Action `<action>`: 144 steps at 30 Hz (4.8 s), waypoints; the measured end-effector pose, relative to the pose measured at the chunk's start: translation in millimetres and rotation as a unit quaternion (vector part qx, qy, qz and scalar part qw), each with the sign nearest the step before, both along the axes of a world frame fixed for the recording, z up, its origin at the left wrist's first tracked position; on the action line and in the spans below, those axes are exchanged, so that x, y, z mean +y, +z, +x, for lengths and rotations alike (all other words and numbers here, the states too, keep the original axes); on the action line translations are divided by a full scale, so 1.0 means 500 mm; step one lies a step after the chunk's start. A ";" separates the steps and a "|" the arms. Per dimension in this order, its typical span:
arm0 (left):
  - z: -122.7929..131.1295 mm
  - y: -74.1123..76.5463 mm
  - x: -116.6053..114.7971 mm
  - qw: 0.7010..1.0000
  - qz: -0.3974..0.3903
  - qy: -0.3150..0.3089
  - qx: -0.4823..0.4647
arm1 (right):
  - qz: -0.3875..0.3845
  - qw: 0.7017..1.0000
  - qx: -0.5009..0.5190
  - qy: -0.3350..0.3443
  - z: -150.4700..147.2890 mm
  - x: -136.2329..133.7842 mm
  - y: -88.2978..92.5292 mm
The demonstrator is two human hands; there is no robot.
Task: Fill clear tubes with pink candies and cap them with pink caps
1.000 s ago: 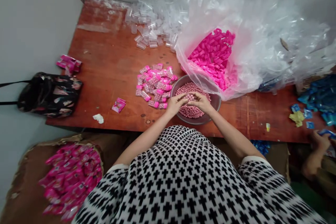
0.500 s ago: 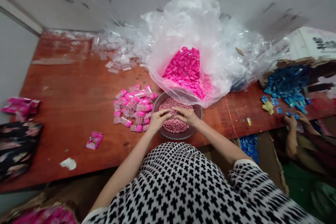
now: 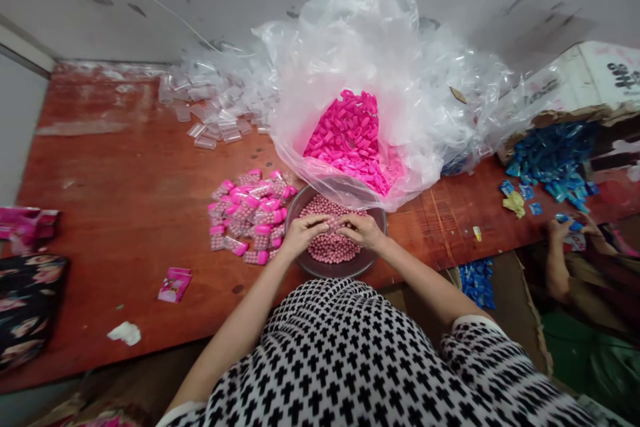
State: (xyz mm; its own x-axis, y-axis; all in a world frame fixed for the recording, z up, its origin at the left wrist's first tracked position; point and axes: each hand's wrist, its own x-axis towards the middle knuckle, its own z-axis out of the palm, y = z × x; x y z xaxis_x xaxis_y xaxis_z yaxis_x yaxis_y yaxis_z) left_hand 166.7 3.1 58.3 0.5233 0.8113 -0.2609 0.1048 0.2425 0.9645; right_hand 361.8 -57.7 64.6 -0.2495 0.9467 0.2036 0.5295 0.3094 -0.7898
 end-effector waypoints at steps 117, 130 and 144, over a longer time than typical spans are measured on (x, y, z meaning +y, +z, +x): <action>-0.242 -0.129 0.064 0.866 0.250 0.171 0.397 | -0.011 0.882 -0.470 -0.030 -0.310 0.662 -0.109; -0.162 -0.045 0.084 0.941 0.106 0.320 0.036 | -0.035 0.980 0.063 0.183 -0.221 0.383 0.037; 0.025 -0.026 -0.081 0.982 0.141 0.075 0.102 | -0.323 0.886 0.287 -0.171 -0.064 0.061 -0.024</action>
